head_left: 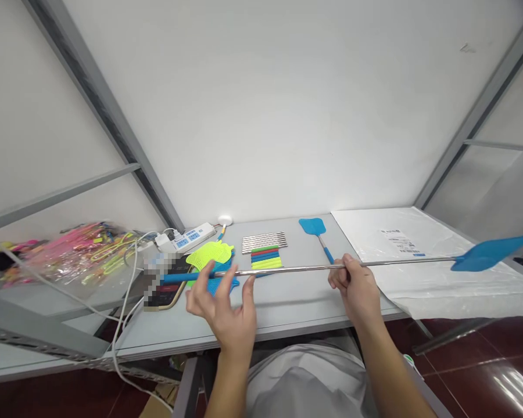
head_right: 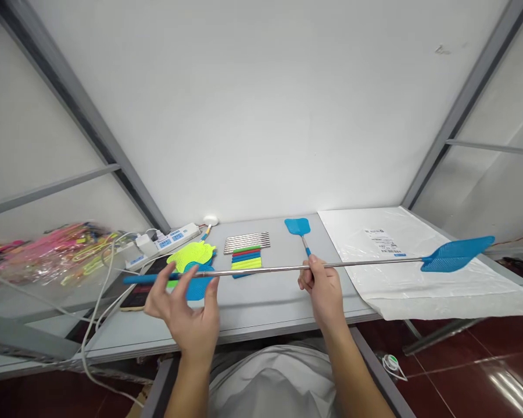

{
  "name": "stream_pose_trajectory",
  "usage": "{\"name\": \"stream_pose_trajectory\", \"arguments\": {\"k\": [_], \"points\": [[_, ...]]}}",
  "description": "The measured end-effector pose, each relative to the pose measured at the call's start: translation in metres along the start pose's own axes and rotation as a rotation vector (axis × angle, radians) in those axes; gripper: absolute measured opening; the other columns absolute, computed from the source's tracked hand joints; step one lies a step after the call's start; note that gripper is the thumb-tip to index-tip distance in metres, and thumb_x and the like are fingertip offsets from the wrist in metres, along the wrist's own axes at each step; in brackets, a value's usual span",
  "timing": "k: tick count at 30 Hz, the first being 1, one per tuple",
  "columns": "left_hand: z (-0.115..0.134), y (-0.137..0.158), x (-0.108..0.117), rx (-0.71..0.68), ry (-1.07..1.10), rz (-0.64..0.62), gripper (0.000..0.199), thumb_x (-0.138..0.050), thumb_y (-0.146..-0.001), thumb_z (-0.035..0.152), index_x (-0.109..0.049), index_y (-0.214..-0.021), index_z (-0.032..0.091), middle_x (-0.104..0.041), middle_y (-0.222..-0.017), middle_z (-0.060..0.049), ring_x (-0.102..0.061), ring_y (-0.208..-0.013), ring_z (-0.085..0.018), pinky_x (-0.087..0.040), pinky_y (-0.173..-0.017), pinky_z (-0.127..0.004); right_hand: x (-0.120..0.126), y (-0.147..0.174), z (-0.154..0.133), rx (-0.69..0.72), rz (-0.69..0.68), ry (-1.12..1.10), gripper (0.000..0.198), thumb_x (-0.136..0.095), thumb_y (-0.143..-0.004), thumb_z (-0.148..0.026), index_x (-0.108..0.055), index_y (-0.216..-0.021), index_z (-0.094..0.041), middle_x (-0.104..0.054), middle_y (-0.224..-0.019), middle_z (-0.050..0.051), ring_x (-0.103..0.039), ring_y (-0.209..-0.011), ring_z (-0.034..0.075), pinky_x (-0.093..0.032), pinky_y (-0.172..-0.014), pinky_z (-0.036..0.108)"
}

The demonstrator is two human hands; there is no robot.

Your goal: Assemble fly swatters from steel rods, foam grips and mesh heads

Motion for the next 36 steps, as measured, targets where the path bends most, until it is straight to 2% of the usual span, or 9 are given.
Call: {"name": "stream_pose_trajectory", "arguments": {"k": [2, 3, 5, 8, 12, 17, 26, 32, 36], "points": [[-0.018, 0.013, 0.010, 0.188, 0.303, 0.210, 0.039, -0.084, -0.070, 0.022, -0.061, -0.100, 0.027, -0.048, -0.115, -0.004, -0.044, -0.115, -0.023, -0.029, -0.105, -0.040, -0.006, 0.004, 0.006, -0.008, 0.007, -0.018, 0.048, -0.052, -0.095, -0.042, -0.039, -0.053, -0.021, -0.028, -0.052, -0.007, -0.028, -0.047, 0.009, -0.034, -0.052, 0.028], [-0.027, 0.020, 0.006, 0.282, 0.449, 0.250, 0.036, -0.083, -0.072, 0.025, -0.058, -0.098, 0.026, -0.048, -0.107, -0.002, -0.047, -0.106, -0.019, -0.035, -0.099, -0.035, -0.009, 0.006, 0.009, -0.016, 0.006, -0.024, 0.049, -0.049, -0.096, -0.042, -0.038, -0.053, -0.021, -0.026, -0.051, -0.007, -0.026, -0.047, 0.010, -0.034, -0.052, 0.028], [-0.038, 0.030, -0.014, 0.440, 0.649, 0.184, 0.024, -0.069, -0.085, 0.040, -0.055, -0.097, 0.024, -0.049, -0.095, -0.001, -0.050, -0.087, -0.016, -0.042, -0.083, -0.031, -0.013, 0.008, 0.014, -0.044, -0.008, -0.024, 0.049, -0.047, -0.097, -0.044, -0.037, -0.054, -0.022, -0.023, -0.051, -0.008, -0.022, -0.047, 0.010, -0.033, -0.052, 0.028], [-0.040, 0.032, -0.035, 0.571, 0.770, 0.039, 0.049, -0.037, -0.094, 0.064, -0.059, -0.103, 0.020, -0.057, -0.093, -0.006, -0.054, -0.078, -0.017, -0.047, -0.072, -0.032, -0.021, 0.010, 0.025, -0.110, -0.067, 0.017, 0.050, -0.050, -0.095, -0.046, -0.035, -0.053, -0.023, -0.022, -0.050, -0.008, -0.022, -0.047, 0.010, -0.032, -0.051, 0.028], [-0.052, 0.030, -0.033, 0.761, 0.975, 0.097, 0.041, -0.049, -0.093, 0.057, -0.064, -0.085, 0.019, -0.059, -0.089, -0.004, -0.056, -0.085, -0.017, -0.048, -0.079, -0.031, -0.028, 0.013, 0.035, -0.165, -0.154, 0.098, 0.052, -0.056, -0.092, -0.048, -0.035, -0.052, -0.023, -0.024, -0.051, -0.007, -0.027, -0.049, 0.011, -0.030, -0.052, 0.029], [-0.063, 0.021, -0.019, 0.819, 1.068, 0.187, 0.034, -0.054, -0.095, 0.043, -0.061, -0.075, 0.016, -0.056, -0.086, -0.002, -0.055, -0.080, -0.015, -0.048, -0.080, -0.030, -0.025, 0.015, 0.030, -0.156, -0.170, 0.165, 0.052, -0.058, -0.091, -0.046, -0.033, -0.051, -0.023, -0.024, -0.053, -0.007, -0.029, -0.050, 0.011, -0.028, -0.052, 0.029], [-0.086, -0.004, 0.015, 0.928, 1.213, 0.378, 0.037, -0.042, -0.100, 0.037, -0.052, -0.072, 0.016, -0.051, -0.076, 0.002, -0.051, -0.067, -0.012, -0.049, -0.070, -0.030, 0.007, 0.002, -0.015, -0.070, -0.041, 0.218, 0.053, -0.062, -0.088, -0.042, -0.034, -0.048, -0.023, -0.024, -0.051, -0.007, -0.028, -0.050, 0.011, -0.030, -0.053, 0.030], [-0.086, -0.005, 0.010, 0.912, 1.194, 0.365, 0.041, -0.042, -0.100, 0.041, -0.054, -0.071, 0.015, -0.054, -0.079, 0.001, -0.053, -0.068, -0.012, -0.050, -0.070, -0.030, 0.017, -0.005, -0.017, -0.060, -0.007, 0.164, 0.052, -0.066, -0.086, -0.039, -0.036, -0.047, -0.022, -0.024, -0.050, -0.007, -0.029, -0.050, 0.011, -0.032, -0.053, 0.029], [-0.086, 0.020, -0.012, 1.013, 1.119, 0.316, 0.035, -0.052, -0.095, 0.048, -0.064, -0.083, 0.018, -0.061, -0.087, 0.000, -0.057, -0.073, -0.013, -0.051, -0.068, -0.028, 0.011, -0.008, -0.002, -0.041, -0.018, 0.108, 0.055, -0.059, -0.091, -0.045, -0.030, -0.050, -0.023, -0.017, -0.051, -0.009, -0.022, -0.048, 0.010, -0.032, -0.053, 0.028]]}}
Point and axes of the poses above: each hand's wrist, its own y-axis away from the middle knuckle, its own x-axis out of the back of the hand, z = x × y, the point moved 10 cm from there along -y, towards the middle knuckle
